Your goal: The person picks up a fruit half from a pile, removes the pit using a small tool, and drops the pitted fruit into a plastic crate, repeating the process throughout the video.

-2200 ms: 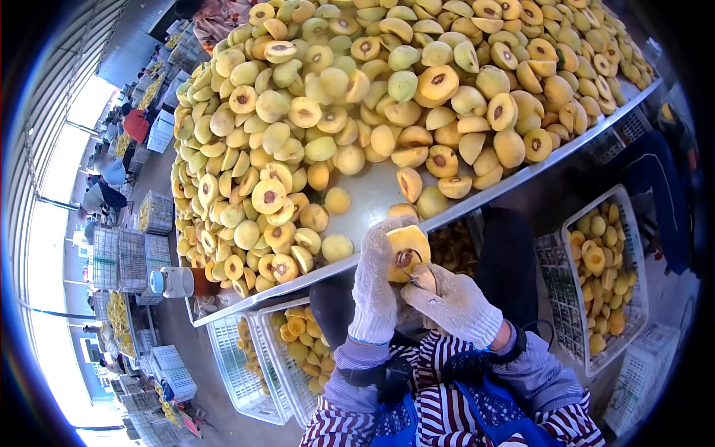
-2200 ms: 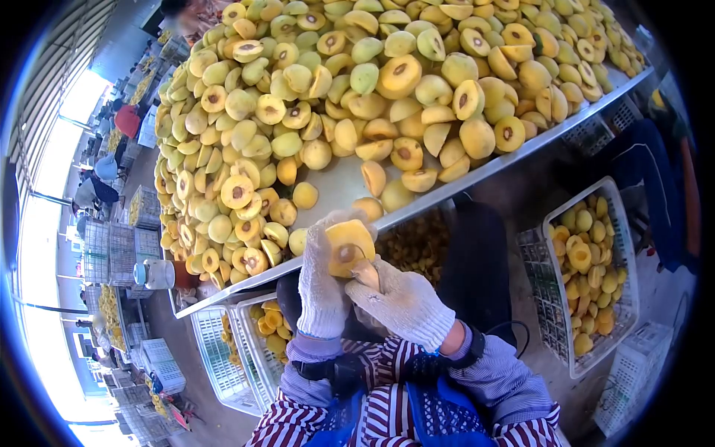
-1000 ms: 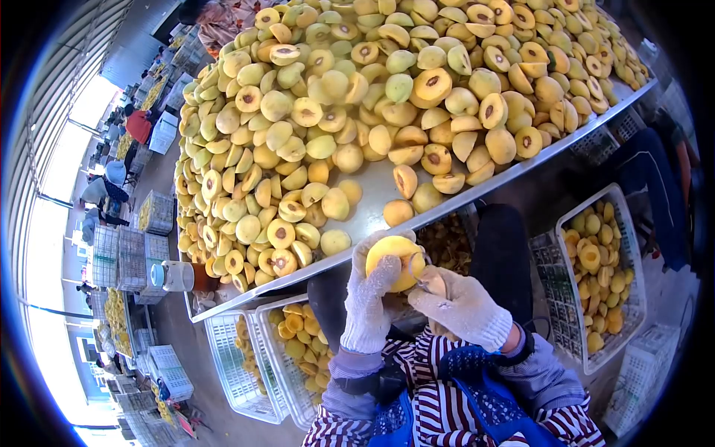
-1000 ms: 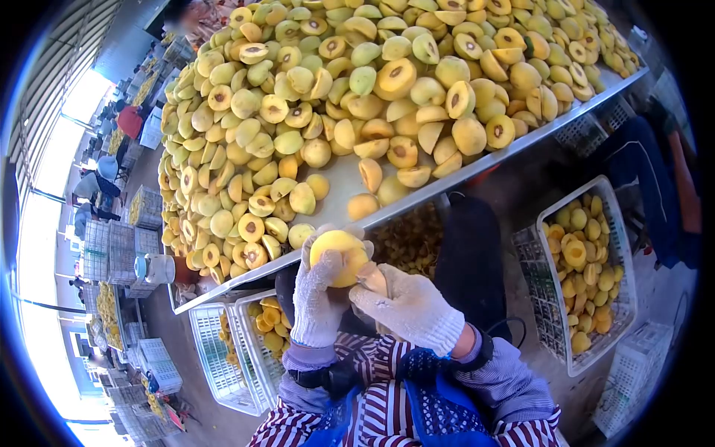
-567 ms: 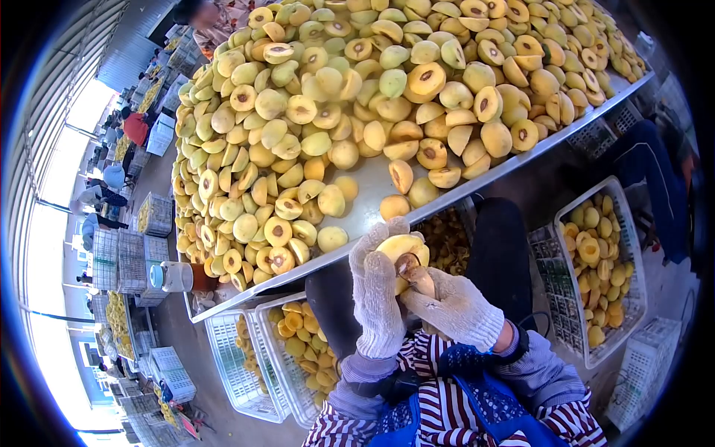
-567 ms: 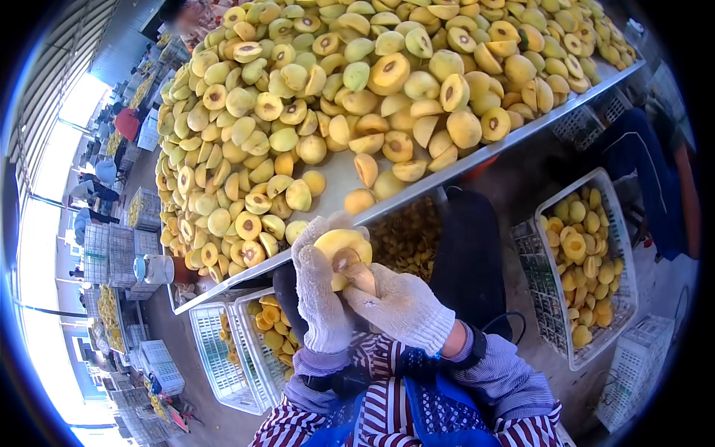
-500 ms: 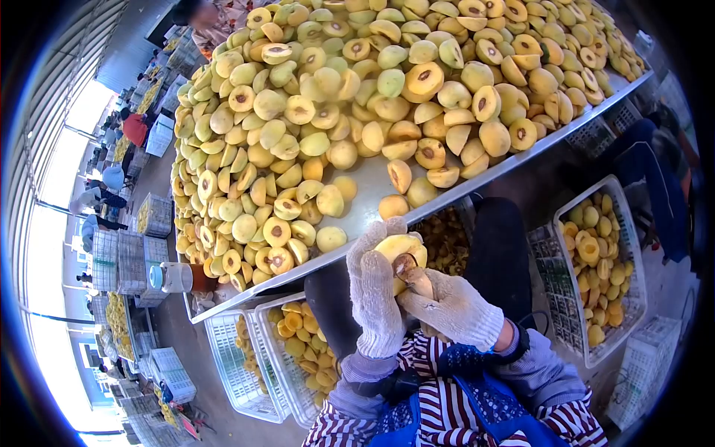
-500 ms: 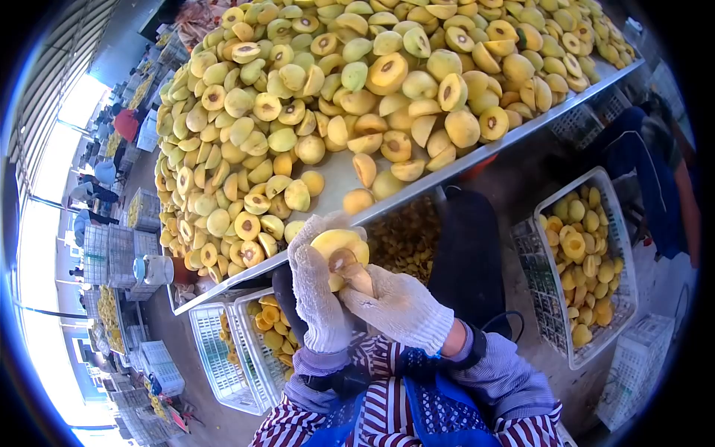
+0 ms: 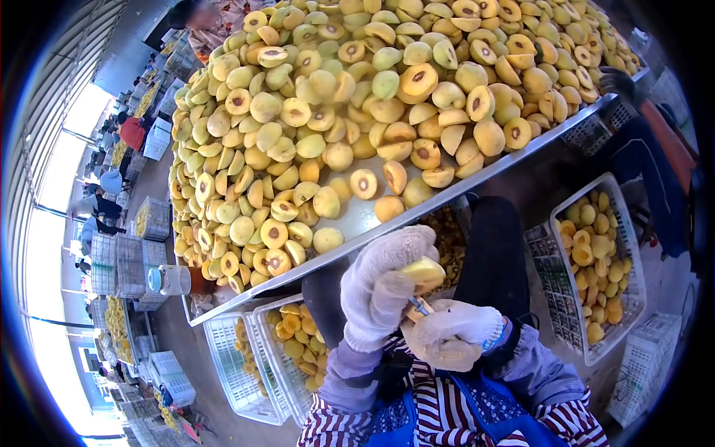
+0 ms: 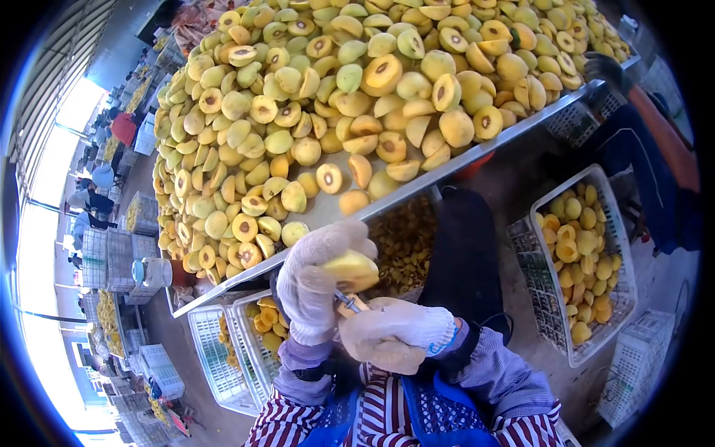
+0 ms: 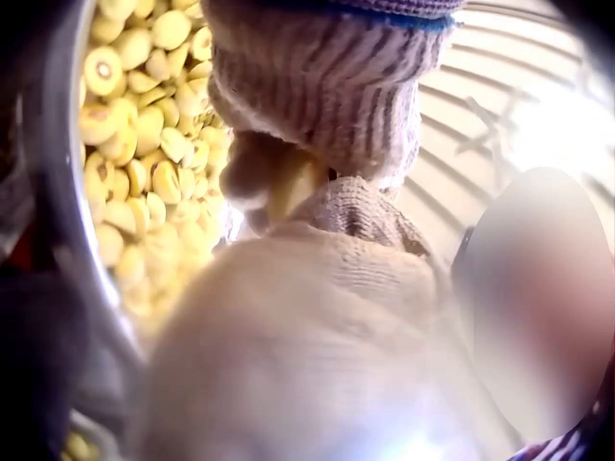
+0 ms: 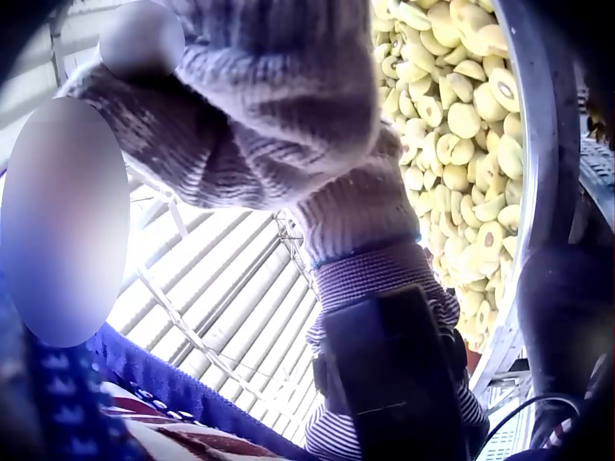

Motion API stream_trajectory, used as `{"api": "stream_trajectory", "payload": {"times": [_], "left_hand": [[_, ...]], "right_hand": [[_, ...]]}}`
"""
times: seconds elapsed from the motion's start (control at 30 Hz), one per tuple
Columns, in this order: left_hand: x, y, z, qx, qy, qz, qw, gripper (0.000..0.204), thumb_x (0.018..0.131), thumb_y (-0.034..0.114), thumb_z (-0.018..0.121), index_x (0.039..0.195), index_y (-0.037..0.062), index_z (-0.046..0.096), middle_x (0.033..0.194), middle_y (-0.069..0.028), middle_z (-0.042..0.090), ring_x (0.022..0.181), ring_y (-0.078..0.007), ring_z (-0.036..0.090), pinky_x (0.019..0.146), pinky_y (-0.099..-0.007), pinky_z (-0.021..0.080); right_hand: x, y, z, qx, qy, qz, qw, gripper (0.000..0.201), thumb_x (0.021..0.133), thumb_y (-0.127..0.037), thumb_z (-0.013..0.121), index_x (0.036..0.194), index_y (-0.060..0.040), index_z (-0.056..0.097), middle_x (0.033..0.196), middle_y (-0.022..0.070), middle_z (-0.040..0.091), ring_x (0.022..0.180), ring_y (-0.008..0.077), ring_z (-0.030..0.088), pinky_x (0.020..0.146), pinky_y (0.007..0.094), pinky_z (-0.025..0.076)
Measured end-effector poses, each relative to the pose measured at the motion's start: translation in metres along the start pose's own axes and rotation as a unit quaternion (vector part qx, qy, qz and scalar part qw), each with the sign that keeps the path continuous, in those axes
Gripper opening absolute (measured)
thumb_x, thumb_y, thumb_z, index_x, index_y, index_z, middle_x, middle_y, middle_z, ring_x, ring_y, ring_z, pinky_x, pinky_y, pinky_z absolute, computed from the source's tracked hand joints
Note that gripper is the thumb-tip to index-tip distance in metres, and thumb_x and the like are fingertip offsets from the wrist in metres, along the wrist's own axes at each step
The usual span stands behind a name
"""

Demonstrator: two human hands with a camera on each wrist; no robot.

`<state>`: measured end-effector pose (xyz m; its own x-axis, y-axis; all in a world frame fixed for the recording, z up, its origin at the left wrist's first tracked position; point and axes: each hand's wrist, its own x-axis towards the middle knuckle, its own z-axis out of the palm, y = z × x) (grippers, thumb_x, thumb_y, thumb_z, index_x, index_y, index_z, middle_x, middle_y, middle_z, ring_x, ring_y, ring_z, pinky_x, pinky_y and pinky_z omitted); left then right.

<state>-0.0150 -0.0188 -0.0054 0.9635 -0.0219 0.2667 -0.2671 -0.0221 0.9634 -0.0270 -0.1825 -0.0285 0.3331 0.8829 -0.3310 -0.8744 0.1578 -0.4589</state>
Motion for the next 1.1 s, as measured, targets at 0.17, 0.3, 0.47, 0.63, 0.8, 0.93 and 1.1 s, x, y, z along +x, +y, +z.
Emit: {"api": "stream_trajectory", "payload": {"times": [0.17,0.3,0.47,0.63,0.8,0.93,1.1], "left_hand": [[-0.002,0.0,-0.001,-0.319,0.152,-0.293,0.888,0.059,0.102,0.056,0.041,0.12,0.0025,0.059,0.108,-0.017,0.067,0.086,-0.0253,0.071,0.071,-0.0308,0.058],[-0.036,-0.007,-0.088,0.055,0.298,-0.183,0.935,0.043,0.102,0.043,0.049,0.117,0.0038,0.06,0.106,-0.0149,0.067,0.089,-0.0284,0.069,0.076,-0.0354,0.057],[-0.048,-0.041,-0.145,0.679,0.198,0.028,0.706,0.039,0.077,0.012,0.078,0.113,0.007,0.064,0.126,-0.0192,0.061,0.112,-0.0396,0.059,0.094,-0.0443,0.05],[0.046,-0.113,-0.118,0.499,0.126,-0.164,0.841,0.063,0.082,0.032,0.074,0.137,0.0088,0.054,0.135,-0.0192,0.056,0.123,-0.0295,0.055,0.1,-0.0403,0.045],[0.094,-0.137,-0.111,0.325,0.213,-0.285,0.876,0.061,0.082,0.031,0.07,0.138,0.0142,0.052,0.121,-0.0137,0.063,0.095,-0.0245,0.068,0.087,-0.0383,0.052],[0.065,-0.098,-0.09,-0.192,0.212,-0.285,0.915,0.05,0.089,0.014,0.059,0.137,0.0121,0.051,0.116,-0.0107,0.063,0.097,-0.0223,0.067,0.074,-0.0357,0.058],[0.021,-0.081,-0.058,-0.319,0.169,-0.257,0.896,0.055,0.097,0.03,0.059,0.141,0.0024,0.043,0.127,-0.0119,0.057,0.107,-0.0244,0.063,0.082,-0.0386,0.058]], "right_hand": [[-0.007,-0.015,0.002,0.012,-0.126,0.039,0.991,0.017,0.088,-0.015,0.07,0.085,-0.0022,0.059,0.072,0.007,0.061,0.041,0.012,0.051,0.035,0.0239,0.036],[-0.017,-0.027,-0.01,-0.115,-0.01,0.117,0.986,0.022,0.091,-0.022,0.068,0.083,-0.0054,0.056,0.054,0.002,0.053,0.039,0.0079,0.046,0.034,0.0213,0.029],[0.012,-0.016,-0.01,-0.281,0.088,0.153,0.943,0.038,0.095,-0.039,0.063,0.121,-0.0124,0.057,0.06,-0.0022,0.053,0.044,0.0059,0.047,0.04,0.02,0.034],[0.019,-0.03,0.012,-0.298,0.123,0.124,0.939,0.047,0.094,-0.04,0.064,0.129,-0.0109,0.055,0.061,-0.0009,0.055,0.044,0.006,0.048,0.041,0.0202,0.036],[0.019,-0.029,0.002,-0.267,0.186,0.077,0.942,0.047,0.092,-0.041,0.066,0.125,-0.0088,0.057,0.062,0.0,0.058,0.044,0.0064,0.051,0.041,0.0201,0.038],[0.022,-0.034,-0.002,-0.259,0.226,0.015,0.939,0.046,0.092,-0.041,0.067,0.122,-0.008,0.058,0.065,-0.001,0.061,0.049,0.0061,0.055,0.045,0.021,0.043],[0.037,-0.036,-0.001,-0.34,0.24,-0.043,0.908,0.042,0.092,-0.042,0.065,0.115,-0.0079,0.061,0.071,0.0022,0.066,0.056,0.0103,0.062,0.055,0.026,0.049]]}}
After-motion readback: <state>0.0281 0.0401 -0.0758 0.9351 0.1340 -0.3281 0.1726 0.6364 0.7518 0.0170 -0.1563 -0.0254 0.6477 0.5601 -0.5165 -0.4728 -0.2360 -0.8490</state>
